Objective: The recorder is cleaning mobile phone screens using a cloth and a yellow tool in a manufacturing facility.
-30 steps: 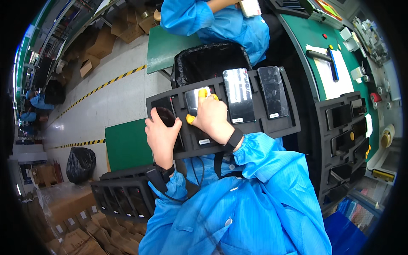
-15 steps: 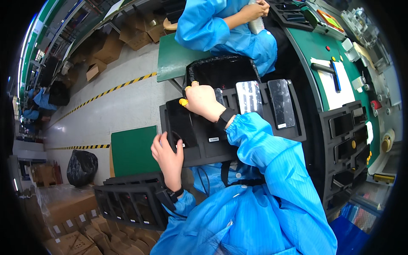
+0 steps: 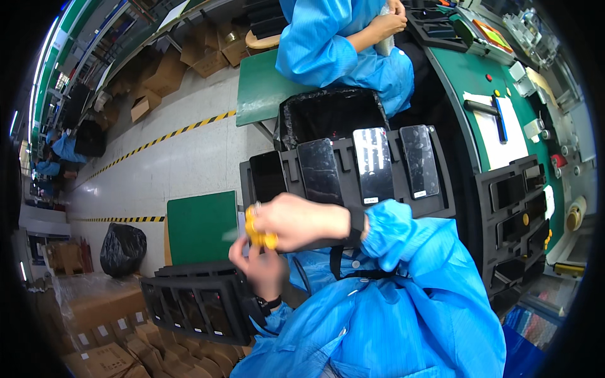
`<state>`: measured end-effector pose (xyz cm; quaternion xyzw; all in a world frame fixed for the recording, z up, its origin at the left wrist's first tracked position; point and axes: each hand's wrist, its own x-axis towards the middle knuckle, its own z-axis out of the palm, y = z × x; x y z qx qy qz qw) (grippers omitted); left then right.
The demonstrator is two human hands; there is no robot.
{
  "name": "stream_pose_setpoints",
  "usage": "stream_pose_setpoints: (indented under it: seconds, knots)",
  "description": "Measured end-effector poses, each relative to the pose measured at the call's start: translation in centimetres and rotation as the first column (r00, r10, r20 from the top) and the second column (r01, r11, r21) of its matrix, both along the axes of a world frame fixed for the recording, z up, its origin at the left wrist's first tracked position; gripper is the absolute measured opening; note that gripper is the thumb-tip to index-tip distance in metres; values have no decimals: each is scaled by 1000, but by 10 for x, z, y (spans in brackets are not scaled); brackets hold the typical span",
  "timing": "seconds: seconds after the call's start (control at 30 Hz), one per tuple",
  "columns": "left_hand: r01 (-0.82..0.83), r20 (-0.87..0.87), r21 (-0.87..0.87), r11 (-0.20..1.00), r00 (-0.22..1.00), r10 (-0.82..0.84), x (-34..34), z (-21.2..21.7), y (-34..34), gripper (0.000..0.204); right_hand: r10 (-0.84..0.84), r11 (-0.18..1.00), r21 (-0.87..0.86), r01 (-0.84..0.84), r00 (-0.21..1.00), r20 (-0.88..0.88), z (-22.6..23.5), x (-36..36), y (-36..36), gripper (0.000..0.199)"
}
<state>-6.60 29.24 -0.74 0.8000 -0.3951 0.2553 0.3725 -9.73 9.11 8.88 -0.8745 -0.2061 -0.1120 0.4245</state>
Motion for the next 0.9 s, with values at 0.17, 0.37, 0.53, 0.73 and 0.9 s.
stream_pose_setpoints:
  seconds: [0.17, 0.37, 0.53, 0.73, 0.9]
  knots:
    - [108, 291, 183, 977, 944, -159, -34, 48, -23, 19, -261, 932, 226, 282, 958, -118, 32, -34, -46, 15]
    - [356, -142, 359, 863, 934, -327, -44, 40, -97, 36, -641, 762, -179, 622, 686, -344, -38, -28, -140, 24]
    - [364, -250, 359, 859, 925, -288, -49, 6, -120, 35, -718, 696, -318, 644, 644, -266, -55, -19, -150, 25]
    - [375, -263, 350, 859, 919, -294, -49, 8, -123, 34, -712, 681, -359, 639, 693, -117, -76, -16, -150, 16]
    - [368, -250, 361, 857, 923, -291, -49, 10, -123, 33, -718, 611, -431, 664, 694, 49, -67, -17, -136, 16]
